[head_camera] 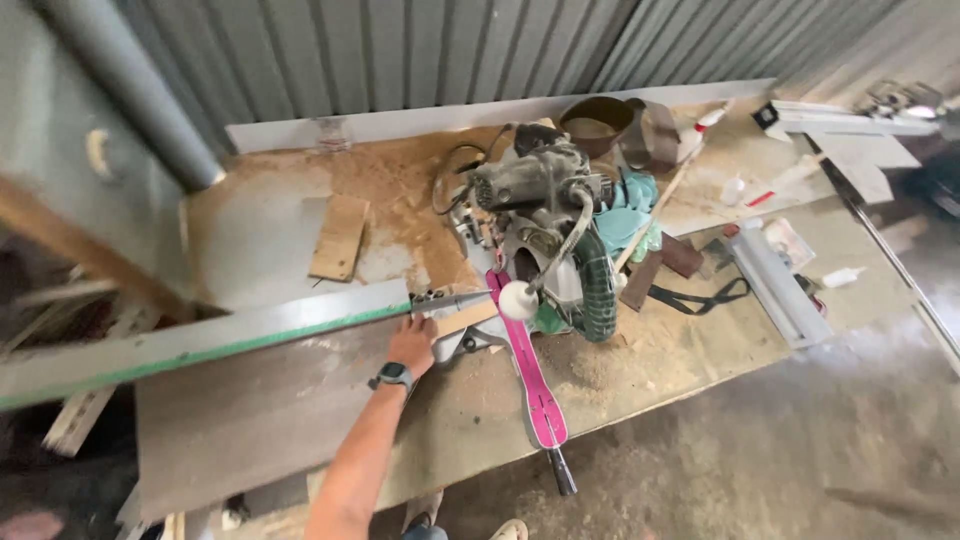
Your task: Sanding wooden blocks, nailing them into a frame, and cutting wood with a miter saw in a workshop.
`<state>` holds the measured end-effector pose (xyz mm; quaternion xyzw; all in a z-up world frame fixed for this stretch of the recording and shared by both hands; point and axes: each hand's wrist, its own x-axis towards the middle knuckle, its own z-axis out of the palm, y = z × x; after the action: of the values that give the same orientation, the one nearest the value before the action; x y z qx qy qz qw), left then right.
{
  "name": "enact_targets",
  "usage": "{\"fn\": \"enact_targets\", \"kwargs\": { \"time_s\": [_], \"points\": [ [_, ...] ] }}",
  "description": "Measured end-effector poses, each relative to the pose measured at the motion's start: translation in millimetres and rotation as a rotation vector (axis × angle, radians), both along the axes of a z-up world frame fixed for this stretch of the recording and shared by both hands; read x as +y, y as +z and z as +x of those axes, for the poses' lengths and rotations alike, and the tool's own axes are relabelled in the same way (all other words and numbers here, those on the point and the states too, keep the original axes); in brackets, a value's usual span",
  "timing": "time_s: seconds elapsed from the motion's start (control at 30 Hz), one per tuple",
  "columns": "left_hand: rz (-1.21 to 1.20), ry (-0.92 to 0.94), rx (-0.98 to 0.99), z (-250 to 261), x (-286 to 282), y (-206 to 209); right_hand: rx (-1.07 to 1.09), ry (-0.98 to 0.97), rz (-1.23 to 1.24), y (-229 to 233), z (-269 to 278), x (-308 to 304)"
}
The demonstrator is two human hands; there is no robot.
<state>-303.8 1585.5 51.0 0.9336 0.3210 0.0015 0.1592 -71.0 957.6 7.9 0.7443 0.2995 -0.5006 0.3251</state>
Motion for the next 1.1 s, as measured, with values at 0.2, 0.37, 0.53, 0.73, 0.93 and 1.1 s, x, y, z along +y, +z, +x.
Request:
{"fn": "enact_targets", "kwargs": {
  "time_s": [0.2, 0.37, 0.53, 0.73, 0.93, 1.1],
  "points": [
    [0.219, -0.015, -0.331, 45.4, -0.8, -43.4, -0.413, -1.134, 1.420, 381.5, -94.6, 251.9],
    [0.131, 0.265, -0.588, 11.0, -13.1, -16.3, -0.361, -0.551, 1.666, 433.7, -56.0, 351.7],
    [0.117, 0.251, -0.263, 11.7, -16.1, -20.6, -0.262, -0.563, 1.232, 425.5, -49.5, 427.0],
    [0.079, 0.240, -0.419, 27.3, -26.2, -6.0, -0.270, -0.415, 1.406, 398.8, -34.9, 418.8],
    [-1.003, 0.460, -0.216, -49.1, -127.0, 19.8, -0.139, -0.920, 1.825, 356.8, -41.8, 335.8],
    [-1.838, 0.361, -0.302, -52.0, -256.5, -63.4, -0.035, -1.661, 1.452, 177.0, -69.5, 193.6]
  ]
}}
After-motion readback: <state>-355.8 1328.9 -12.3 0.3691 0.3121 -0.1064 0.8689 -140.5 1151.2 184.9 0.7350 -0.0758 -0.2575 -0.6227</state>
